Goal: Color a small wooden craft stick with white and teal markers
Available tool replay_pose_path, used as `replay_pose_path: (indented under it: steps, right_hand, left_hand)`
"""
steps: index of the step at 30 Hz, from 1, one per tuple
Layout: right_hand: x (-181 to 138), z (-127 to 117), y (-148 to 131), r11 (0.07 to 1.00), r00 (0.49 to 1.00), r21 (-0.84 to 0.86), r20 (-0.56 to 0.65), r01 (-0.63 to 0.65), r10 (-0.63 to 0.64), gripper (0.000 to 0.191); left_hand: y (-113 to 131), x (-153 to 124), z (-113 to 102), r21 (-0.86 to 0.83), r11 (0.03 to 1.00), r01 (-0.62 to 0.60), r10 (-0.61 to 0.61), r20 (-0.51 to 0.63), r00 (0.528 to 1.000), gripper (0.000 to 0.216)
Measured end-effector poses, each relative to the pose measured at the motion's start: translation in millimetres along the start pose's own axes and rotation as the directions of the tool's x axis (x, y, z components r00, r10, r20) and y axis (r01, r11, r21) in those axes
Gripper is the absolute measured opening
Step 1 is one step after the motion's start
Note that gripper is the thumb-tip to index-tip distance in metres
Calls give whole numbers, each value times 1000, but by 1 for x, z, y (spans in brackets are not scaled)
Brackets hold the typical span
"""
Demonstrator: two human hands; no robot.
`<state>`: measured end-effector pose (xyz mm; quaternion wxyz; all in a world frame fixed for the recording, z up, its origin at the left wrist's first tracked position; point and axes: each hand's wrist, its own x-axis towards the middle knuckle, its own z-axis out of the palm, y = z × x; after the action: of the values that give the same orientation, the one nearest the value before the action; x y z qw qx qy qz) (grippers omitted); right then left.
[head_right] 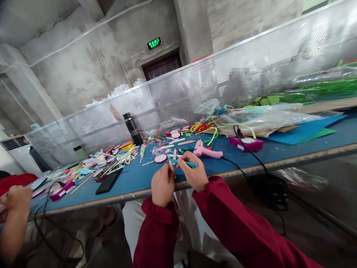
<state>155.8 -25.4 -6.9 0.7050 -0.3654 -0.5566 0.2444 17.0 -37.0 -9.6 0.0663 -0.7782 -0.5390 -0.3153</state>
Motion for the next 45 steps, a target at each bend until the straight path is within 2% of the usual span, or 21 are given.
replay_pose_path:
  steps: [6, 13, 23, 34, 40, 45]
  right_hand:
    - [0, 1, -1, 1000, 999, 20, 33, -3, 2, 20]
    - [-1, 0, -1, 997, 1000, 71, -15, -12, 13, 21]
    - [-1, 0, 0, 1000, 1000, 9, 5, 9, -9, 20]
    - [0, 0, 0, 999, 998, -50, -61, 19, -22, 18]
    - [-2, 1, 0, 999, 998, 41, -55, -2, 4, 19]
    - [-3, 0, -2, 999, 1000, 54, -17, 5, -5, 23]
  left_hand:
    - [0, 1, 0, 2, 1000, -13, 13, -4, 1000, 12]
    - [0, 0, 0, -5, 1000, -3, 3, -5, 1000, 11]
    - [-1, 1, 1, -5, 1000, -2, 2, -5, 1000, 11]
    - [0, 1, 0, -15, 1000, 13, -13, 11, 1000, 11]
    - [0, 1, -1, -29, 1000, 8, -8, 5, 1000, 13]
    - [0, 1, -2, -32, 999, 6, -6, -2, 1000, 14]
